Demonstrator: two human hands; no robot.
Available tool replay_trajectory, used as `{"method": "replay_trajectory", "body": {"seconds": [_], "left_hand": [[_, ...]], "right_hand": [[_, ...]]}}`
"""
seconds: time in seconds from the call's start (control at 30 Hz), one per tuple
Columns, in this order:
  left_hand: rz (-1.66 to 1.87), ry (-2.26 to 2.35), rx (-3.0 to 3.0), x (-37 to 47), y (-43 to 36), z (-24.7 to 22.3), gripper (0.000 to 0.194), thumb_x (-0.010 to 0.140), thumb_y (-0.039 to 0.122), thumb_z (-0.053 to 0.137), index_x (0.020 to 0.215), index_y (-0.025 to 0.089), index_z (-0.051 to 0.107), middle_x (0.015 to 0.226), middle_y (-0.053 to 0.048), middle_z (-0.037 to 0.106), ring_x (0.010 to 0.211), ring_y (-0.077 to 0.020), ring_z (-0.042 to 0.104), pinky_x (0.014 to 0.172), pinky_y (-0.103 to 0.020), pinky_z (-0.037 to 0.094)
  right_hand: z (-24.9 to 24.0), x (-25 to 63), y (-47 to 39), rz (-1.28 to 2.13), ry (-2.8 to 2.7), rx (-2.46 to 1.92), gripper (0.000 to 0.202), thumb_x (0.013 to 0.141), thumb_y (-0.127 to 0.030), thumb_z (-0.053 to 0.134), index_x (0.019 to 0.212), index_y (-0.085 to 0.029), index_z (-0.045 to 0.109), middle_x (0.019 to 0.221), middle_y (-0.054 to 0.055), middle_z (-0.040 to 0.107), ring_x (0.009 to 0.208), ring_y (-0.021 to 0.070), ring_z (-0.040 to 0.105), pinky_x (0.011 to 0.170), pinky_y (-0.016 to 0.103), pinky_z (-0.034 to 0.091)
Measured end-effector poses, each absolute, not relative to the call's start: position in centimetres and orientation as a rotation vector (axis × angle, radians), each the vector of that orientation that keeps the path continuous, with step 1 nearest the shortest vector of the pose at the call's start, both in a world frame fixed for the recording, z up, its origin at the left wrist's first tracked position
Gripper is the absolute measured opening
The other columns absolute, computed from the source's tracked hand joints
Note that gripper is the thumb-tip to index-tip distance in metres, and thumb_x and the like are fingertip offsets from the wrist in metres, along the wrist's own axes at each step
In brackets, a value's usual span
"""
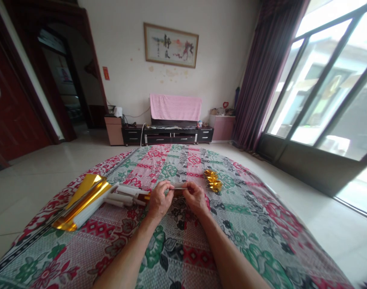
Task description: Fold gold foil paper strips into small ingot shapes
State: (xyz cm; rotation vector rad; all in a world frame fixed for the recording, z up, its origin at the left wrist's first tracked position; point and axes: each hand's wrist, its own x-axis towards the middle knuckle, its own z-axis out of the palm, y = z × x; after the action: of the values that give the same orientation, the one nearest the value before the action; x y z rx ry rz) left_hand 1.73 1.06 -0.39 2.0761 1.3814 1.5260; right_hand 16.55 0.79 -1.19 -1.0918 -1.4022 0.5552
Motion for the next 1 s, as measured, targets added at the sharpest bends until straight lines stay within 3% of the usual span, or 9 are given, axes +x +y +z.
{"method": "replay_trajectory", "body": {"seconds": [0.23, 0.53, 0.83, 1.0], "left_hand": [[1.444, 1.356, 1.686, 2.0, 1.2, -0.3, 0.048, 0.07, 0.025, 0.057, 0.117, 0.017, 0.053, 0.103, -0.008, 0.063, 0.087, -0.0186, 0.061, 0.075, -0.03, 0.049], [1.457, 1.246, 1.57, 1.8, 1.6, 0.1, 0.035, 0.07, 0.029, 0.056, 0.101, 0.017, 0.064, 0.08, -0.002, 0.064, 0.071, -0.0133, 0.058, 0.07, -0.025, 0.047], [1.495, 1.273, 1.727, 1.6, 1.3, 0.2, 0.031, 0.075, 0.027, 0.052, 0.102, 0.017, 0.063, 0.084, -0.003, 0.067, 0.072, -0.0134, 0.061, 0.07, -0.024, 0.05], [1.494, 1.298, 1.786, 1.6, 1.1, 0.4, 0.03, 0.075, 0.025, 0.051, 0.102, 0.018, 0.063, 0.084, -0.003, 0.067, 0.072, -0.013, 0.062, 0.07, -0.024, 0.051]], "right_hand": [[-1.5, 16.5, 0.9, 0.615, -1.428, -1.02, 0.011, 0.071, -0.022, 0.052, 0.077, -0.017, 0.06, 0.066, -0.001, 0.059, 0.058, 0.0113, 0.053, 0.058, 0.021, 0.044], [-1.2, 16.1, 0.8, 0.807, -1.316, -0.945, 0.035, 0.067, -0.018, 0.054, 0.102, -0.017, 0.056, 0.074, 0.0, 0.061, 0.061, 0.0108, 0.055, 0.055, 0.02, 0.045], [-0.3, 16.4, 0.2, 0.867, -1.29, -1.007, 0.018, 0.068, -0.03, 0.058, 0.079, -0.016, 0.063, 0.066, 0.0, 0.063, 0.056, 0.0122, 0.056, 0.053, 0.022, 0.046], [-0.4, 16.5, 0.4, 0.886, -1.253, -0.983, 0.017, 0.067, -0.029, 0.06, 0.077, -0.016, 0.063, 0.065, 0.0, 0.062, 0.055, 0.0112, 0.055, 0.052, 0.021, 0.045]]}}
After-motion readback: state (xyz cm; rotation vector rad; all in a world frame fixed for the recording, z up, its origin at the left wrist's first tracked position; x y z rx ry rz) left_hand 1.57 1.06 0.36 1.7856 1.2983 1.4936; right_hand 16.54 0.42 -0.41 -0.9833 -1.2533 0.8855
